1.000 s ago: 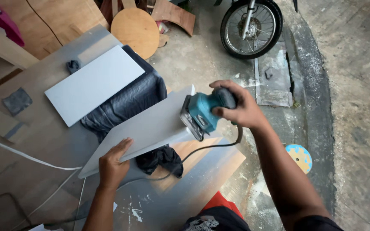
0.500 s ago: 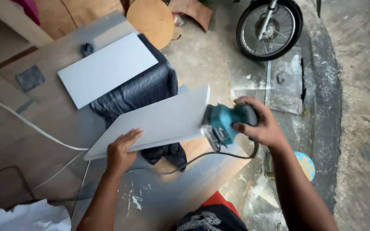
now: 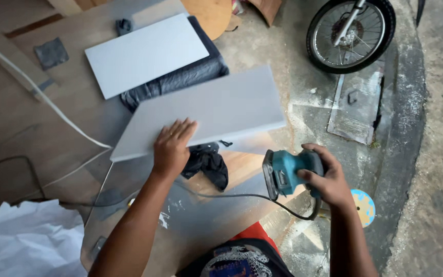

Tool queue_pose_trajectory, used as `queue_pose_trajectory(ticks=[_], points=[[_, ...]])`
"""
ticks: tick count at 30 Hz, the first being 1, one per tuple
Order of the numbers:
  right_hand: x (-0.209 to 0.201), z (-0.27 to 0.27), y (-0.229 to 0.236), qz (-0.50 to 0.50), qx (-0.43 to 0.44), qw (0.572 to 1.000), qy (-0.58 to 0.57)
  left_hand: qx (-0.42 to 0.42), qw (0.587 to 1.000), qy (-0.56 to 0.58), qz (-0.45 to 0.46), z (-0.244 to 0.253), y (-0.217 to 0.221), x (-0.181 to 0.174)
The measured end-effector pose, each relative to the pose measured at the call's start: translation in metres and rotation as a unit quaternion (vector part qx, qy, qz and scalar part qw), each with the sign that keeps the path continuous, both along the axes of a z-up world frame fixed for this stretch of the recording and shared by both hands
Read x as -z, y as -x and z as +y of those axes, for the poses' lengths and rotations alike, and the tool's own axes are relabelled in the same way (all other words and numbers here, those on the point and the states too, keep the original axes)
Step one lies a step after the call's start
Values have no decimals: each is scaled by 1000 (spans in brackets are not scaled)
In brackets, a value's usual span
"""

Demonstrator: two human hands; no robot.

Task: The person sands the edges and surfaces of several white rectangular panels using a power sander and a sanding block.

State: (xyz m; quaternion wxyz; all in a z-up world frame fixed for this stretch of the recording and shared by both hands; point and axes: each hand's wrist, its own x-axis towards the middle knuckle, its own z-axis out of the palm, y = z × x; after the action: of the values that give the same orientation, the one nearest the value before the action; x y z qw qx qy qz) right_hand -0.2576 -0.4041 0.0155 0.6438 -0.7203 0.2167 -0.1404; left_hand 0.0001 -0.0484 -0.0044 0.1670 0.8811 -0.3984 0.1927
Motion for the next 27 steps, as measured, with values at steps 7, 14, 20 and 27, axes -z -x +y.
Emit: queue_pose_trajectory(ticks=[7,14,20,27], points=[[-6,-2,-8,-60,-2,997,-53,-15,997,31,-71,-17,-11,58],[8,5,-33,-29,13,999,-31,8,1000,-1,1,-21,42,135],[-48,62,-74,50,18,998,13,35,980,-104,165,-9,73,139],[-4,89,-119,117,-36,975,188,-85,974,26,209,80,44,210]])
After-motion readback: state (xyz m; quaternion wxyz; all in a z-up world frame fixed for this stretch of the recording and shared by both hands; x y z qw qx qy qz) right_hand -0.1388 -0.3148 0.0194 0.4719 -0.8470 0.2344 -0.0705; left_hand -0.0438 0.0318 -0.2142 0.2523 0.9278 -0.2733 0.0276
